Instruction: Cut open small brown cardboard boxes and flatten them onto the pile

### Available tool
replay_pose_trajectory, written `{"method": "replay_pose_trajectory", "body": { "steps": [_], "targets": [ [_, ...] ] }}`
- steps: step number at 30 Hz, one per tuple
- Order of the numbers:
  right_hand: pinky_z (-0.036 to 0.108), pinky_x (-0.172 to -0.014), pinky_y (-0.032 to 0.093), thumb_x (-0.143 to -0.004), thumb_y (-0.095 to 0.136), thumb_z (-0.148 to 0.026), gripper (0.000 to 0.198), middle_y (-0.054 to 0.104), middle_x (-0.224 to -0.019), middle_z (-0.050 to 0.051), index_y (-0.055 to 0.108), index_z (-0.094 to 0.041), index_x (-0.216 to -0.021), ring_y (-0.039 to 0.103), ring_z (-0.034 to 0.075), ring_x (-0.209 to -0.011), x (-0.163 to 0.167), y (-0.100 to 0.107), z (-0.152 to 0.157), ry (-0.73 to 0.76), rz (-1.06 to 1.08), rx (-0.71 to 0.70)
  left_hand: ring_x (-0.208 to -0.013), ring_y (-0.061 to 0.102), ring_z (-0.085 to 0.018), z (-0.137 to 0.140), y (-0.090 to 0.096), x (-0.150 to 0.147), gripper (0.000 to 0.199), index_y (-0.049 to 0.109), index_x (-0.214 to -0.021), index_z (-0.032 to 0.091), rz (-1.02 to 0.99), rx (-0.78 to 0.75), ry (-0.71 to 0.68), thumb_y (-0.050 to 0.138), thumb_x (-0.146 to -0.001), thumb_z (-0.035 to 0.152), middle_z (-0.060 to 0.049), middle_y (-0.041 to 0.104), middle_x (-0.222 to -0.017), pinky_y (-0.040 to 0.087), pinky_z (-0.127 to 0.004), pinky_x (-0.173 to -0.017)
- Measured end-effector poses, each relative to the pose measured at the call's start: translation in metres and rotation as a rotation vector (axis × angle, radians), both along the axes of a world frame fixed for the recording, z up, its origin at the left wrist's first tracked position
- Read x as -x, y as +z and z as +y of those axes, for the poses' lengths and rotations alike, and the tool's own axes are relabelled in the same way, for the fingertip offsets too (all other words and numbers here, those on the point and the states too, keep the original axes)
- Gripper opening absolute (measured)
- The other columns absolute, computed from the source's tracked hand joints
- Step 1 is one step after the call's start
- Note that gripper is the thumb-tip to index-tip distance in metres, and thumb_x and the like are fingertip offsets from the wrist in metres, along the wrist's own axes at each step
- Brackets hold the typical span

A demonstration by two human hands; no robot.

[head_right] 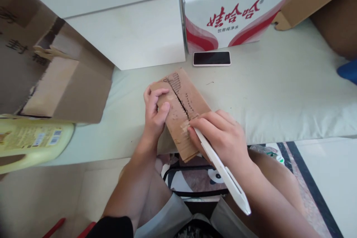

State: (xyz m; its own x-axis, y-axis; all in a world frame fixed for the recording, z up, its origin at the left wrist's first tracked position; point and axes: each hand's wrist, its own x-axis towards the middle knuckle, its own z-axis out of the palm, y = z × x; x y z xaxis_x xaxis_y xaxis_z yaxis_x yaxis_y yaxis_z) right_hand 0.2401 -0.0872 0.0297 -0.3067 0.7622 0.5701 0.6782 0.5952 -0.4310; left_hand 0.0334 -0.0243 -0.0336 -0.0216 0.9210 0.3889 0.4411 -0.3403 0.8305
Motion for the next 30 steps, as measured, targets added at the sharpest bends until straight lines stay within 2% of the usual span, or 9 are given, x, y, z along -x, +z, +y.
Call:
{"method": "replay_pose_trajectory", "body": {
  "steps": [6,10,16,21,24,27,30],
  "targets": [
    [0.033,-0.057,0.045,-0.089,0.064,-0.012,0.023,0.064,-0.067,0.002,0.054,-0.024,-0.072,0.056,0.016,-0.060,0.001,0.004,0.000,0.009,-0.021,-0.028,-0.145,0.038,-0.033,-0.001,0.002,0.000,0.048,0.066,-0.115,0.023,0.018,-0.002,-0.004,0.052,-0.092,0.063,-0.013,0.045,-0.136,0.029,-0.053,-0.125],
    [0.031,-0.055,0.044,-0.087,0.062,-0.005,0.025,0.058,-0.064,-0.001,0.054,-0.023,-0.072,0.052,0.014,-0.057,-0.004,0.006,-0.001,0.069,0.126,-0.014,-0.144,0.039,-0.033,-0.001,0.002,0.001,0.048,0.065,-0.116,0.024,0.022,-0.023,-0.012,0.050,-0.093,0.063,-0.012,0.047,-0.134,0.029,-0.055,-0.124],
    [0.031,-0.051,0.041,-0.082,0.062,0.001,0.026,0.058,-0.063,0.000,0.056,-0.022,-0.073,0.051,0.013,-0.056,-0.009,0.003,-0.001,0.141,0.191,-0.110,-0.143,0.040,-0.034,0.001,-0.002,0.001,0.046,0.065,-0.115,0.024,0.040,-0.055,-0.017,0.050,-0.093,0.062,-0.013,0.047,-0.134,0.031,-0.056,-0.122],
    [0.031,-0.049,0.041,-0.079,0.061,0.002,0.026,0.058,-0.060,0.000,0.055,-0.022,-0.072,0.050,0.014,-0.054,-0.012,0.005,0.000,0.185,0.113,-0.181,-0.144,0.039,-0.035,0.002,-0.004,0.001,0.043,0.066,-0.115,0.025,-0.011,-0.081,-0.019,0.054,-0.093,0.060,-0.013,0.047,-0.134,0.031,-0.057,-0.122],
    [0.032,-0.050,0.042,-0.079,0.063,0.000,0.025,0.060,-0.061,0.000,0.053,-0.022,-0.072,0.051,0.014,-0.054,-0.010,0.003,0.003,0.198,0.043,-0.174,-0.146,0.038,-0.034,0.002,-0.005,0.000,0.042,0.067,-0.114,0.024,-0.047,-0.077,-0.017,0.055,-0.092,0.058,-0.013,0.046,-0.134,0.031,-0.055,-0.123],
    [0.034,-0.050,0.037,-0.079,0.065,-0.003,0.027,0.057,-0.058,-0.001,0.051,-0.023,-0.067,0.049,0.014,-0.052,-0.009,0.001,0.002,0.193,0.009,-0.159,-0.144,0.039,-0.033,0.002,-0.006,0.000,0.043,0.067,-0.114,0.024,-0.063,-0.078,-0.018,0.056,-0.092,0.058,-0.012,0.047,-0.132,0.031,-0.053,-0.123],
    [0.036,-0.052,0.038,-0.083,0.058,-0.005,0.021,0.057,-0.062,0.000,0.058,-0.022,-0.070,0.051,0.016,-0.055,-0.016,0.002,-0.008,0.249,0.243,-0.115,-0.143,0.039,-0.033,0.004,-0.007,0.002,0.045,0.067,-0.114,0.024,-0.062,-0.077,-0.008,0.056,-0.091,0.061,-0.012,0.050,-0.131,0.029,-0.053,-0.124]
  ]
}}
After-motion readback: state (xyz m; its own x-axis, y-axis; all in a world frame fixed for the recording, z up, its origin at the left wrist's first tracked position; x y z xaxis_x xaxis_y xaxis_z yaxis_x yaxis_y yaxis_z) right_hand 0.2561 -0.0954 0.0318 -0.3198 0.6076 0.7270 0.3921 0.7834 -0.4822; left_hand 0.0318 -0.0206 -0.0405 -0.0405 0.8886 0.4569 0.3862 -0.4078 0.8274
